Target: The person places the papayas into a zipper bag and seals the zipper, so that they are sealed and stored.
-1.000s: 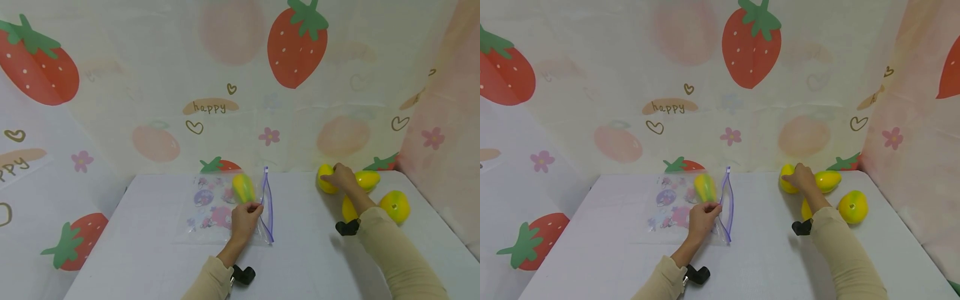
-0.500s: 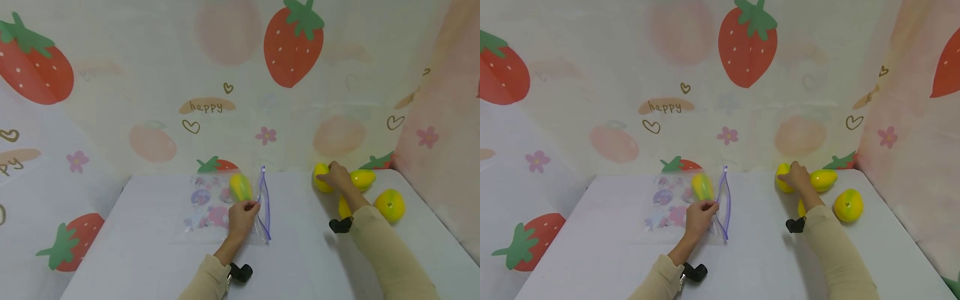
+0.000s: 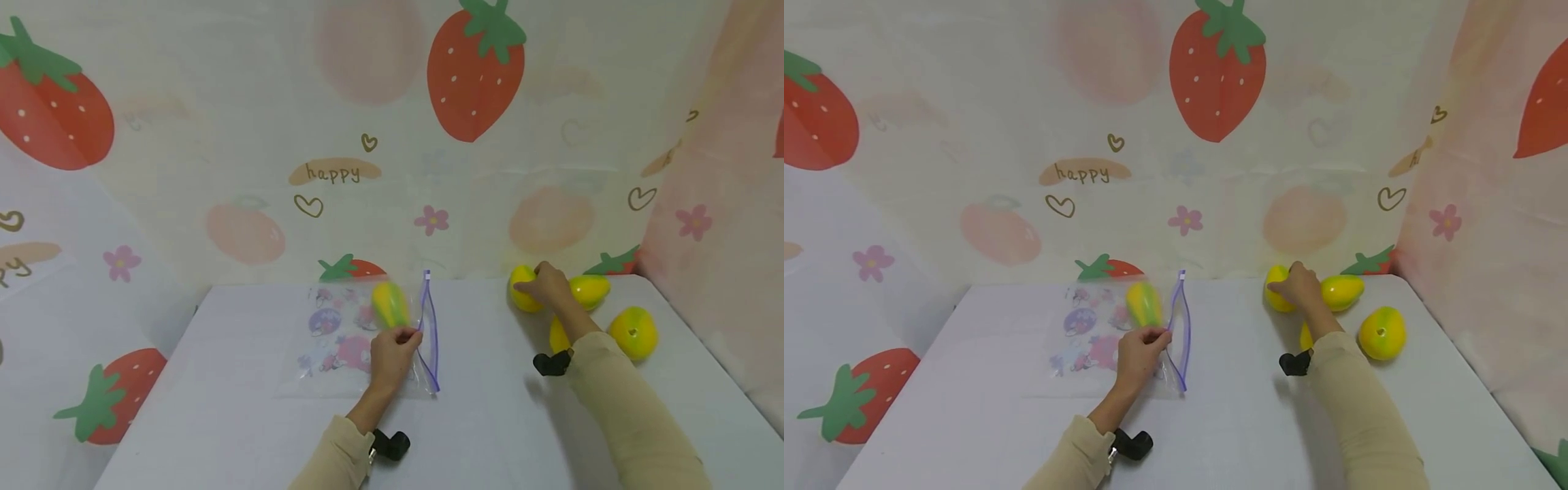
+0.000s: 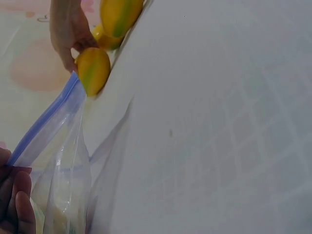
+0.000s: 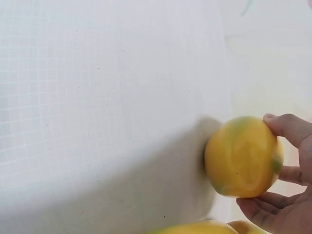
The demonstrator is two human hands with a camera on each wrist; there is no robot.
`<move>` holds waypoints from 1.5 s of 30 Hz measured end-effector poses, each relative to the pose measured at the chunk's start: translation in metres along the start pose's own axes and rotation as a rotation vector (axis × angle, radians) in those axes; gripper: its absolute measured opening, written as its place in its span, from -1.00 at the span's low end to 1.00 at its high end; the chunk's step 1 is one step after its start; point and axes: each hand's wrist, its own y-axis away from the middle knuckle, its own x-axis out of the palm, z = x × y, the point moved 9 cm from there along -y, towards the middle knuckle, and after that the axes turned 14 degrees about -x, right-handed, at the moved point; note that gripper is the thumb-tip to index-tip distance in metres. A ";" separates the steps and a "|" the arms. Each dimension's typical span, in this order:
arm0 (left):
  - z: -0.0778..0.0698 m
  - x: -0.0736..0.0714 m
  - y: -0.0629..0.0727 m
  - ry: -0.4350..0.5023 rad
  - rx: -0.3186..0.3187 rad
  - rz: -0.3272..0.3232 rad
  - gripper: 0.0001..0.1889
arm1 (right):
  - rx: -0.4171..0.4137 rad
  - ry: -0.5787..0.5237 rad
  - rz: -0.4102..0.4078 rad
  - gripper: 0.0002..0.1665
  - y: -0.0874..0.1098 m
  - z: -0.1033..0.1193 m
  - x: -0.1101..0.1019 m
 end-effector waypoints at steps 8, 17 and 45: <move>0.005 0.000 0.005 0.008 -0.020 0.023 -0.85 | 0.004 0.002 0.005 -0.16 0.004 -0.003 0.007; -0.003 -0.002 -0.001 0.016 -0.016 0.029 -0.85 | 0.014 -0.010 0.006 -0.17 -0.002 -0.001 0.001; 0.000 -0.002 0.000 0.021 -0.006 0.019 -0.86 | -0.025 0.015 -0.006 -0.16 0.000 0.001 0.001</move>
